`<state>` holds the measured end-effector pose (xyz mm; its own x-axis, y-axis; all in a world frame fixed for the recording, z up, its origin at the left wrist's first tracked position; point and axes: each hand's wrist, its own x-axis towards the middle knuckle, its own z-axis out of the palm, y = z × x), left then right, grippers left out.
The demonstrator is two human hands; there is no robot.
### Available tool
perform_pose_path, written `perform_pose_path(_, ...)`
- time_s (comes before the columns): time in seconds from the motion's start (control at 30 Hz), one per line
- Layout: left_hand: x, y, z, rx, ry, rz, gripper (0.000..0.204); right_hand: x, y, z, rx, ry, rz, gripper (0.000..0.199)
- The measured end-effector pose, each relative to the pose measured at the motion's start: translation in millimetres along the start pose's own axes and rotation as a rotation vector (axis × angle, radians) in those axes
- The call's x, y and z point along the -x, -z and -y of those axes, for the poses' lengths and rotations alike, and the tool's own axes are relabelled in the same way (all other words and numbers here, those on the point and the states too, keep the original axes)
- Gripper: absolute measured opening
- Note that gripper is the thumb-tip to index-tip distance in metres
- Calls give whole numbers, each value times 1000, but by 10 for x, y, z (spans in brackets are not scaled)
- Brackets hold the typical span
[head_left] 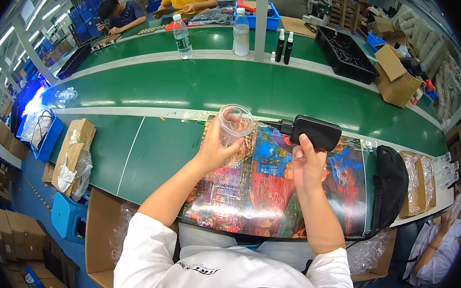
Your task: The recorder is taking clear plastic bottles from a box and using a squeeze bottle to clean or apply a substance to components on a factory assembly line.
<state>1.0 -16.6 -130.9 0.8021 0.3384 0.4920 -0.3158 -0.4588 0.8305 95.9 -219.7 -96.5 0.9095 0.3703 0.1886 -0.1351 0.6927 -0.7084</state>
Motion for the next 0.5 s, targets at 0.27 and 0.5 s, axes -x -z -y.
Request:
perform_pose_path(0.27, -21, 23, 33, 34, -17, -4, 68, 40, 20, -8, 268, 151, 119, 36)
perform_pose_path(0.5, -26, 14, 1, 66, -32, -17, 68, 115, -15, -5, 440, 202, 187, 41)
